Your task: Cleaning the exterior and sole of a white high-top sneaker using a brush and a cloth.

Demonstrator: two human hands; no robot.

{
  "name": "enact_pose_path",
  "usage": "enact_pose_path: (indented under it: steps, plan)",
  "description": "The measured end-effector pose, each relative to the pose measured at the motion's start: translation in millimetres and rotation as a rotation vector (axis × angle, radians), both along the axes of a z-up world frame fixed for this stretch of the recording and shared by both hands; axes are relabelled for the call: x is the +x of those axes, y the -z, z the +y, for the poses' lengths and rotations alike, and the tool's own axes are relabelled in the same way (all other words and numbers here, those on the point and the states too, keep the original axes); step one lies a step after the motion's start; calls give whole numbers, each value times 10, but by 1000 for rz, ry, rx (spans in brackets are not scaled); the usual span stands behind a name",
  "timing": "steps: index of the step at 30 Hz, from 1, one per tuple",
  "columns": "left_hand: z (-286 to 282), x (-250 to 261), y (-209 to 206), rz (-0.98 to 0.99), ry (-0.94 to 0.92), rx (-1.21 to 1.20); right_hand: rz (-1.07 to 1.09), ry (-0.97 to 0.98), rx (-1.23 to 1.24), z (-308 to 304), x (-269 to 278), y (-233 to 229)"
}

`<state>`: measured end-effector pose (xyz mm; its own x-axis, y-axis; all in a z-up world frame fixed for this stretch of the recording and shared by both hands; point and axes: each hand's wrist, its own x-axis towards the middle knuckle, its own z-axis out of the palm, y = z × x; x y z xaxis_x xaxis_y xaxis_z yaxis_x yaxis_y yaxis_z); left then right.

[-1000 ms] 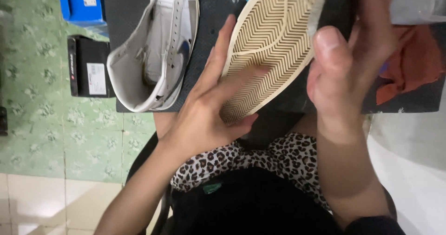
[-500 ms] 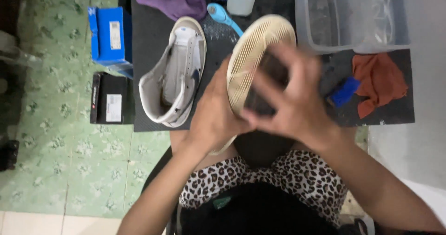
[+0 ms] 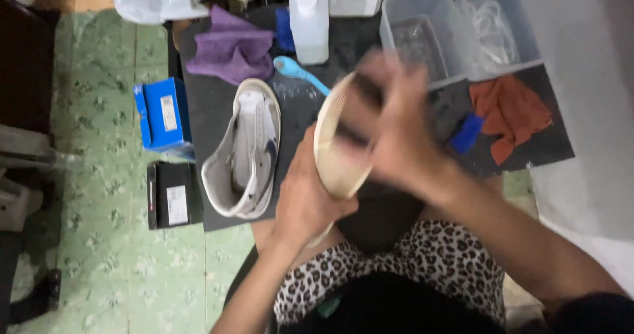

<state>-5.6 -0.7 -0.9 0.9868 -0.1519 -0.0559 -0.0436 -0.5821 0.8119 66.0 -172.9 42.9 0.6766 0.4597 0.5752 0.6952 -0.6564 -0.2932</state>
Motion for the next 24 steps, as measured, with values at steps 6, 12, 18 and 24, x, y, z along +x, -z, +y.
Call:
enact_pose_path:
  steps: [6, 12, 18, 24]
  plan:
    - [-74, 12, 31, 9, -9, 73, -131, 7, -189, -97, 149, 249]
    - [-4, 11, -2, -19, 0, 41, -160, -70, -239, -184, 185, 290]
    - [20, -19, 116, -97, 38, -3, -146, -260, -166, -143, -62, 167]
    - [30, -126, 1, -92, 45, -22, -203, -104, -186, -261, -179, 325]
